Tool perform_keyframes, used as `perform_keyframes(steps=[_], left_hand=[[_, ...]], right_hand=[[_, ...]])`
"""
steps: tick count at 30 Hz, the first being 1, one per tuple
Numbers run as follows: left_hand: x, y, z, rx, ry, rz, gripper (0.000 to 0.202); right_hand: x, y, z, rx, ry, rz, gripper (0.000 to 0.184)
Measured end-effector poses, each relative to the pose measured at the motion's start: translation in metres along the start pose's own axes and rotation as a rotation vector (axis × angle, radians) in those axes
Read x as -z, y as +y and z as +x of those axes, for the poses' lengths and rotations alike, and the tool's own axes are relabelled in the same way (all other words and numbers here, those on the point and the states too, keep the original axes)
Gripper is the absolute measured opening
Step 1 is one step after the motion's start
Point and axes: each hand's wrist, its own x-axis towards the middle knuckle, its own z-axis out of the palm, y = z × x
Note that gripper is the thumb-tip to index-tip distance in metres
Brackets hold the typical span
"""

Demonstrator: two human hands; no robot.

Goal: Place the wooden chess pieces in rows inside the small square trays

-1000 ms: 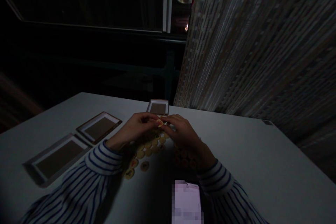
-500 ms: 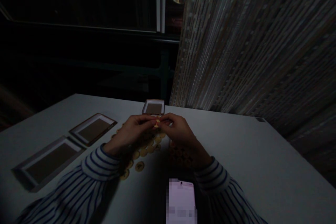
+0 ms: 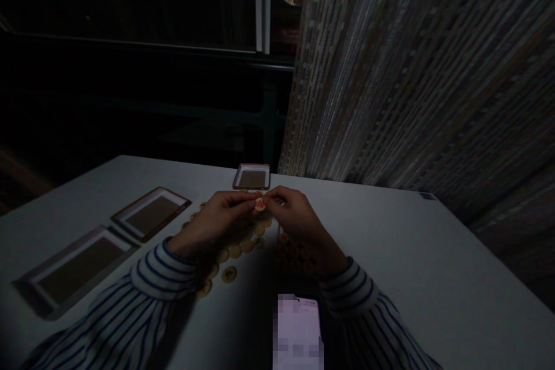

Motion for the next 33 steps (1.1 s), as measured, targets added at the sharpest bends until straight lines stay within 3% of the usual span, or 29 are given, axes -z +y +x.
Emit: perform_keyframes(steps=[6,13,21,33], left_hand=[[0.0,-0.002,0.002,0.049,0.104,-0.053,0.031],[-0.001,-0.003,0.002,0.028,0.099,-0.081,0.031],[-0.005,-0.002,0.002,0.073,0.17,-0.12,0.026],[-0.005,-0.009,0.003,0.036,0.122,0.006,0.026]], right_hand=[[0.004,0.001,-0.002,0.093,-0.039,-0.118,0.022],[0.007,0.0,-0.003,0.255,-0.033,-0.287,0.023],[0.011,0.002,-0.003,0.404,-0.051,-0.558,0.026],[0.019,0.001,-0.004,0.401,-0.132,-0.741,0.026]])
